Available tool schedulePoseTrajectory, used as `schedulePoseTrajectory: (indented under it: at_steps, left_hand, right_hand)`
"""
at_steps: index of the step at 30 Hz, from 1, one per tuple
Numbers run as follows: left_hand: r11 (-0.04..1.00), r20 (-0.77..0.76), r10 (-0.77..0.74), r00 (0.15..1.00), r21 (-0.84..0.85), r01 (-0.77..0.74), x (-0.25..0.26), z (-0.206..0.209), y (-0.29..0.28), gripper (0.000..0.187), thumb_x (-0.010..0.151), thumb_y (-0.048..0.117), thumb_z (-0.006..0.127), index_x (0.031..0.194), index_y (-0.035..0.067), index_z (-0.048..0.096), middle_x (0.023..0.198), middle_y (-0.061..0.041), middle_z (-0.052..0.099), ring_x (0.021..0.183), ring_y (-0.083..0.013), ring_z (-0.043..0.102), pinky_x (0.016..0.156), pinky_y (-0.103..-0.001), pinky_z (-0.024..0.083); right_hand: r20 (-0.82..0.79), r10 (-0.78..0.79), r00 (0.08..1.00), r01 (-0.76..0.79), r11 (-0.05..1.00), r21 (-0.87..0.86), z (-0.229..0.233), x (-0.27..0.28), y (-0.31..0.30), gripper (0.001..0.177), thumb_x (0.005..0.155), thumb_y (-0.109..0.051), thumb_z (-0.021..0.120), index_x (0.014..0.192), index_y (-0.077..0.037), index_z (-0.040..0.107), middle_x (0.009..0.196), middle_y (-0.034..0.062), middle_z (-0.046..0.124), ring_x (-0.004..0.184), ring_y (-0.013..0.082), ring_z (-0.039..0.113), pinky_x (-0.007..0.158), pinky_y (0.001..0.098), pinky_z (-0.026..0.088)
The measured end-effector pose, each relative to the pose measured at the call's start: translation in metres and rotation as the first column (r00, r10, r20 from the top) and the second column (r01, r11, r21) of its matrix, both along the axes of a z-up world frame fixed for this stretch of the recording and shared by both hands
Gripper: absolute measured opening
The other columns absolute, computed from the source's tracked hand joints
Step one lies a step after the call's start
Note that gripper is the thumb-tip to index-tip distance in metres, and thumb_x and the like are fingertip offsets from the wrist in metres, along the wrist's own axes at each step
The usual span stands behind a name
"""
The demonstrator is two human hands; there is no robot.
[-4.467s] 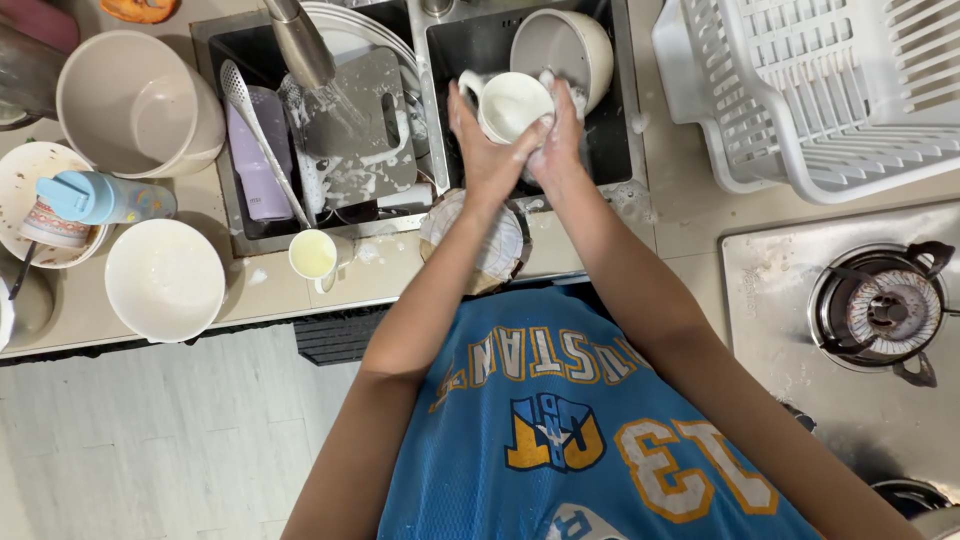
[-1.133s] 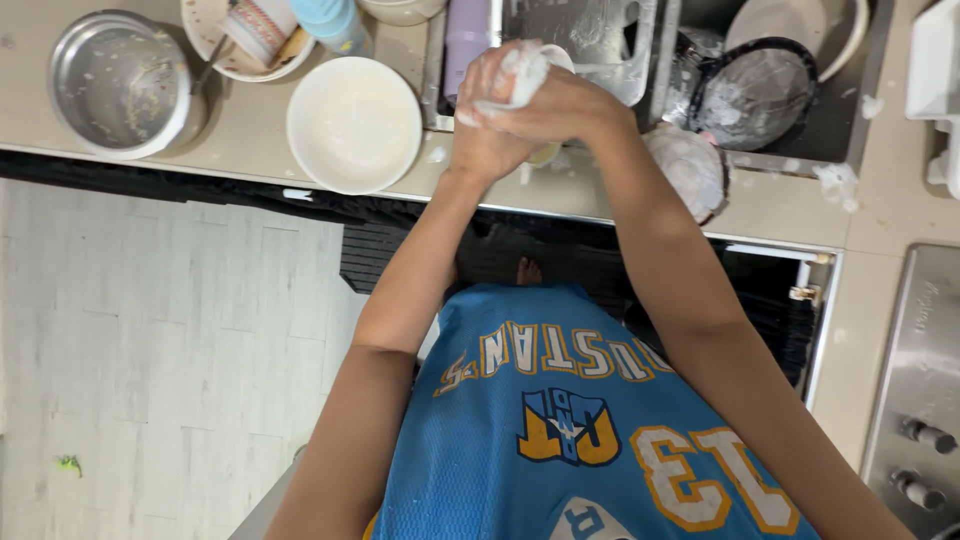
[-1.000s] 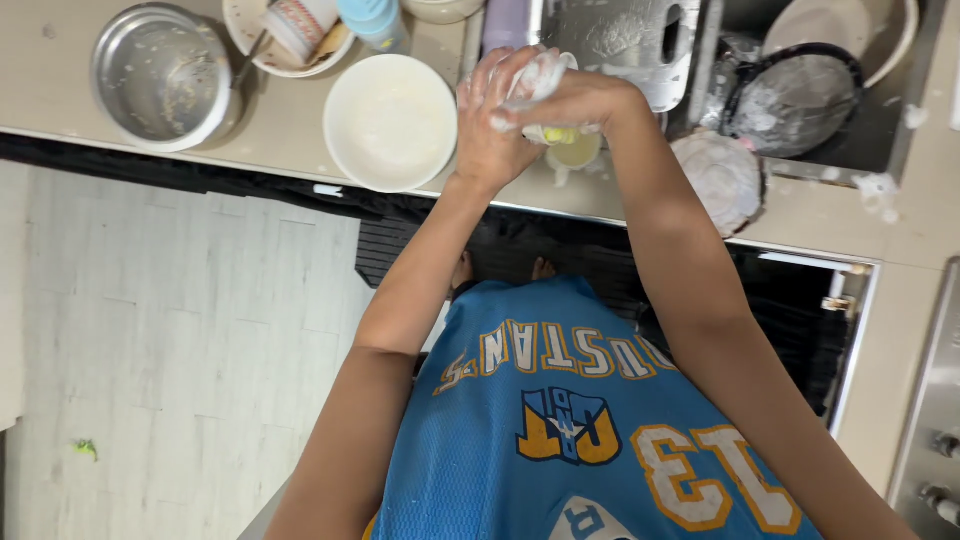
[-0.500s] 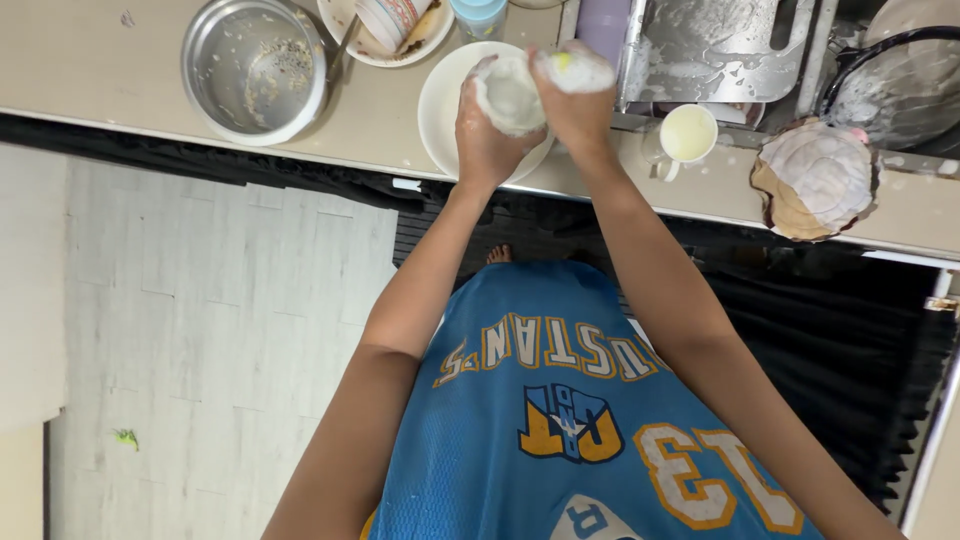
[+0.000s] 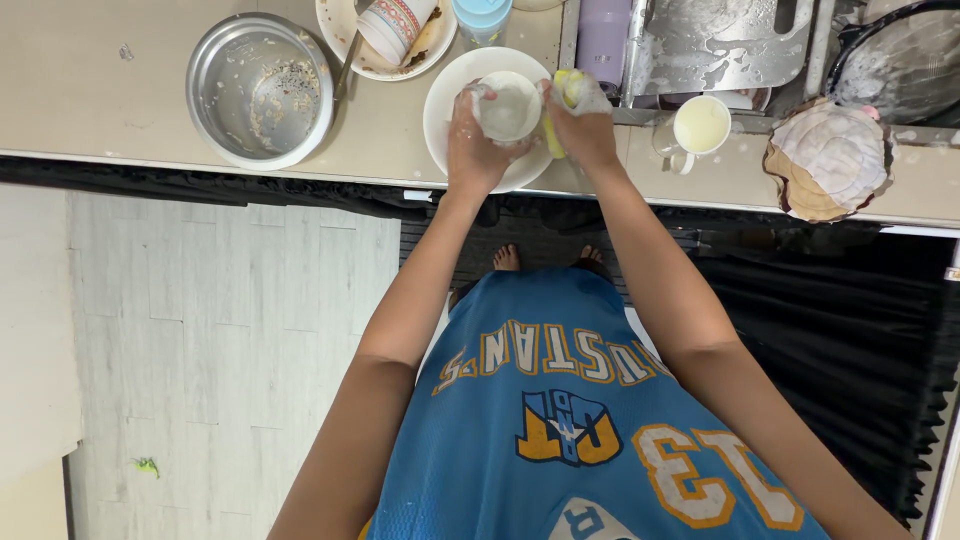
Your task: The person washes dishes by hand at a double kitchen sink. They rinse a bowl under the tap, scrub bowls, plates, a mug, a cup and a pot lid with a yellow sponge, rinse each item, and set cleaned dishes on the counter beside the sink.
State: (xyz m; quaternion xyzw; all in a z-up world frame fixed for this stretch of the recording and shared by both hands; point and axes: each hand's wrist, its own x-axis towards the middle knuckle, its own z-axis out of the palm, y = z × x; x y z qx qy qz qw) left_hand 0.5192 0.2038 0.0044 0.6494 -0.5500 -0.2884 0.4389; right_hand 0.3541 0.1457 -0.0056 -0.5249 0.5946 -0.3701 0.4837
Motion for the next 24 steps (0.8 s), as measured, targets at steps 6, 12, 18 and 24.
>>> schedulePoseTrajectory:
  at_steps: [6,12,18,24]
  left_hand:
    - [0.984,0.446,-0.002,0.895,0.161,-0.078,0.014,0.015,0.012,0.083,0.061,0.045,0.098,0.127,0.02,0.054,0.149,0.006,0.047,0.151,-0.0274,0.023,0.112,-0.075,0.007]
    - [0.987,0.49,0.017,0.872,0.13,-0.092,0.036,0.0,0.014,0.105,0.057,0.049,0.099,0.145,0.025,0.047,0.153,0.004,0.045,0.151,-0.0251,0.027,0.117,-0.074,0.013]
    - [0.994,0.417,0.022,0.909,0.092,-0.066,0.04,0.005,0.02,0.108,0.059,0.047,0.099,0.147,0.02,0.042,0.157,-0.003,0.039,0.152,-0.0356,0.021,0.111,-0.079,0.011]
    - [0.959,0.45,0.123,0.885,-0.282,0.01,0.02,0.016,0.024,0.047,0.08,0.025,0.089,0.114,0.013,0.059,0.16,-0.007,0.039,0.155,-0.045,0.02,0.118,-0.078,0.015]
  right_hand:
    - [0.02,0.041,0.999,-0.041,0.999,0.0,0.0,0.01,0.005,0.044,0.093,-0.035,0.077,0.119,-0.003,0.062,0.104,0.0054,0.073,0.09,0.0109,0.07,0.078,0.0281,0.058]
    - [0.003,0.072,0.997,-0.072,0.997,0.032,-0.004,0.024,0.005,0.044,0.093,-0.035,0.077,0.119,-0.003,0.061,0.103,0.0068,0.072,0.089,0.0128,0.07,0.077,0.0287,0.058]
    - [-0.178,0.105,0.978,-0.131,0.982,-0.139,-0.039,0.023,0.001,0.043,0.099,-0.026,0.077,0.127,-0.002,0.056,0.112,0.0117,0.069,0.099,0.0168,0.068,0.084,0.0317,0.056]
    - [0.208,0.073,0.975,-0.042,0.987,-0.154,-0.037,0.016,-0.01,0.042,0.09,-0.004,0.072,0.129,-0.003,0.057,0.113,0.0065,0.068,0.098,0.0128,0.067,0.082,0.0284,0.057]
